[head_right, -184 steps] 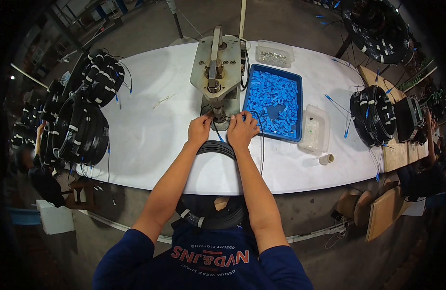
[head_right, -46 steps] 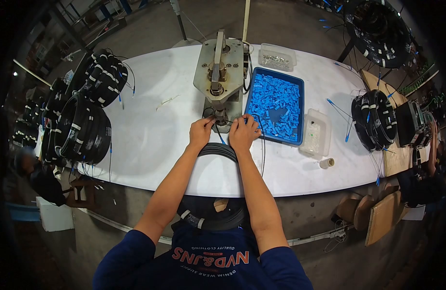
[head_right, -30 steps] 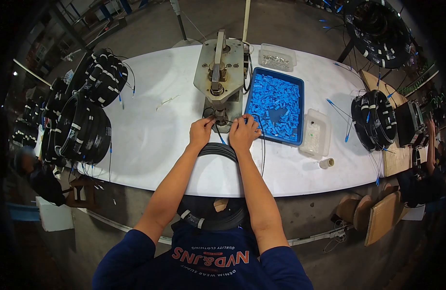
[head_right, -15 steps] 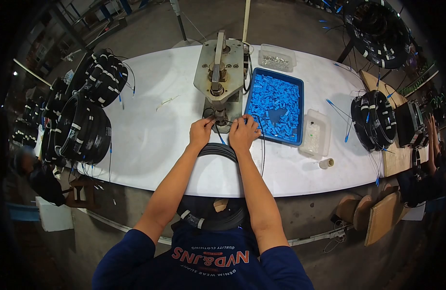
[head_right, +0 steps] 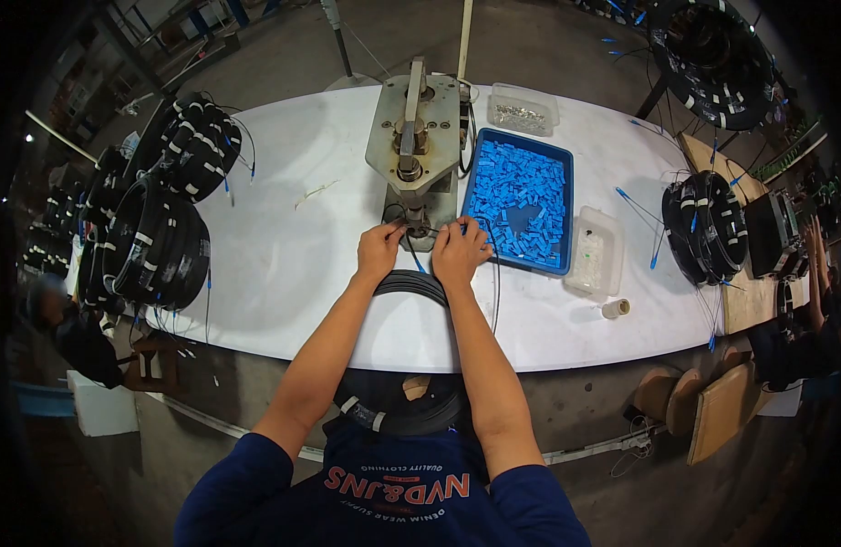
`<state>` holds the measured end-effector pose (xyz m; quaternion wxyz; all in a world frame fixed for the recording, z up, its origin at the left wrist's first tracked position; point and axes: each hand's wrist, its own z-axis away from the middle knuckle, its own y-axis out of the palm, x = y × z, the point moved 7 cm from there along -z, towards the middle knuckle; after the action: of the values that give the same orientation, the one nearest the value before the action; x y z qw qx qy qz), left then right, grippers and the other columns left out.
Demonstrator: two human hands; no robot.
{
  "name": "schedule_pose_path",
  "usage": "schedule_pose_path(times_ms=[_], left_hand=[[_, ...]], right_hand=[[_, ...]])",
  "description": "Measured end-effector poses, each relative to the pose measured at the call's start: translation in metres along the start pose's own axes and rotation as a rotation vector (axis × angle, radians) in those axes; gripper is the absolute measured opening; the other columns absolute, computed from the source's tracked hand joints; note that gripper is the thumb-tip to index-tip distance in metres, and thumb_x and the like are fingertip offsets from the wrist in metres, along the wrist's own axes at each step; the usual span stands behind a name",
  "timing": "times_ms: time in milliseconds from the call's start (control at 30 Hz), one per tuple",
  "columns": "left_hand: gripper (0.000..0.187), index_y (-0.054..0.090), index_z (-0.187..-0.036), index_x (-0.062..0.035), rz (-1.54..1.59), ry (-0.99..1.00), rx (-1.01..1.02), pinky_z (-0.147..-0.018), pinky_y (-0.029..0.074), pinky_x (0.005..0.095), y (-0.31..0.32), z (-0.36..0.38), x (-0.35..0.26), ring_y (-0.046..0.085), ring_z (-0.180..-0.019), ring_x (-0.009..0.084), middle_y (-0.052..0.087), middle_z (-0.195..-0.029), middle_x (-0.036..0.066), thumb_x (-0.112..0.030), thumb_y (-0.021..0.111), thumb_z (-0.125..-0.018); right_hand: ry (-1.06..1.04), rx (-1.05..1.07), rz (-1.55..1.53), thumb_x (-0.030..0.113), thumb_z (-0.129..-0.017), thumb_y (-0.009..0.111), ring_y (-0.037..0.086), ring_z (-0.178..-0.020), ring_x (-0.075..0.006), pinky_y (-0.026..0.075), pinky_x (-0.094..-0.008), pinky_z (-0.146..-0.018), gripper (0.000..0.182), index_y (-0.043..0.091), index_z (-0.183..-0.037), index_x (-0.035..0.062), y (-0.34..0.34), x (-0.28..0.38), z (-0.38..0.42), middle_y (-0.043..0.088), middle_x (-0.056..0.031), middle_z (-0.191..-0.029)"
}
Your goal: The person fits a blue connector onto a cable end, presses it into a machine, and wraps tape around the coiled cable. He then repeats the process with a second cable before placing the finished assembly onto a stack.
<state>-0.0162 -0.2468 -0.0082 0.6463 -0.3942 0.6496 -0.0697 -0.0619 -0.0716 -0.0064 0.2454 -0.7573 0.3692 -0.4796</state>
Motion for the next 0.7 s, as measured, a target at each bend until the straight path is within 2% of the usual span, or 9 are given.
schedule_pose_path(times_ms=[67, 133, 367, 433, 667, 700], left_hand=[[0.022, 0.073, -0.099, -0.0097, 0.006, 0.000, 0.002, -0.066, 0.048, 0.0447, 0.0019, -0.0005, 0.0027, 0.063, -0.076, 0.0372, 0.065, -0.081, 0.017, -0.026, 0.061, -0.092], [0.019, 0.073, -0.099, -0.0063, -0.017, 0.060, -0.054, -0.059, 0.046, 0.0373, -0.0009, -0.0009, -0.0002, 0.061, -0.063, 0.0309, 0.066, -0.074, 0.017, -0.021, 0.066, -0.089], [0.019, 0.073, -0.097, -0.0049, -0.020, 0.056, -0.060, -0.059, 0.046, 0.0375, -0.0022, -0.0002, -0.0024, 0.061, -0.062, 0.0311, 0.066, -0.074, 0.018, -0.021, 0.066, -0.089], [0.021, 0.073, -0.099, -0.0106, -0.015, 0.016, -0.010, -0.066, 0.047, 0.0448, 0.0002, -0.0006, 0.0000, 0.062, -0.076, 0.0370, 0.065, -0.080, 0.017, -0.025, 0.061, -0.092], [0.021, 0.073, -0.098, -0.0102, -0.001, 0.009, -0.010, -0.066, 0.047, 0.0446, 0.0019, -0.0013, 0.0016, 0.062, -0.076, 0.0371, 0.065, -0.080, 0.017, -0.025, 0.061, -0.092], [0.020, 0.073, -0.099, -0.0080, -0.007, 0.033, -0.031, -0.064, 0.047, 0.0407, 0.0010, -0.0014, 0.0002, 0.062, -0.070, 0.0342, 0.065, -0.078, 0.018, -0.023, 0.064, -0.091]], right_hand=[[0.004, 0.002, 0.001, 0.026, -0.090, 0.055, 0.044, -0.108, -0.0318, 0.029, -0.0560, -0.091, 0.023, 0.066, -0.089, 0.0062, -0.0005, 0.0002, -0.0001, 0.053, -0.0072, -0.118], [0.001, 0.002, -0.001, 0.026, -0.090, 0.055, 0.044, -0.109, -0.0318, 0.029, -0.0560, -0.091, 0.023, 0.066, -0.089, 0.0060, -0.0010, 0.0005, -0.0001, 0.053, -0.0074, -0.117], [0.001, 0.000, -0.001, 0.026, -0.090, 0.055, 0.044, -0.108, -0.0317, 0.029, -0.0553, -0.091, 0.023, 0.067, -0.090, 0.0066, -0.0015, 0.0008, -0.0002, 0.053, -0.0075, -0.118], [-0.002, 0.008, 0.003, 0.026, -0.090, 0.054, 0.044, -0.108, -0.0316, 0.029, -0.0551, -0.090, 0.023, 0.067, -0.091, 0.0066, -0.0015, 0.0011, -0.0003, 0.053, -0.0076, -0.118], [0.015, 0.010, 0.004, 0.026, -0.090, 0.054, 0.044, -0.109, -0.0316, 0.029, -0.0554, -0.091, 0.024, 0.067, -0.090, 0.0065, -0.0002, -0.0002, -0.0008, 0.053, -0.0074, -0.117], [0.017, 0.011, 0.006, 0.026, -0.090, 0.054, 0.044, -0.109, -0.0316, 0.029, -0.0554, -0.091, 0.024, 0.067, -0.090, 0.0064, 0.0000, -0.0004, -0.0008, 0.053, -0.0074, -0.117]])
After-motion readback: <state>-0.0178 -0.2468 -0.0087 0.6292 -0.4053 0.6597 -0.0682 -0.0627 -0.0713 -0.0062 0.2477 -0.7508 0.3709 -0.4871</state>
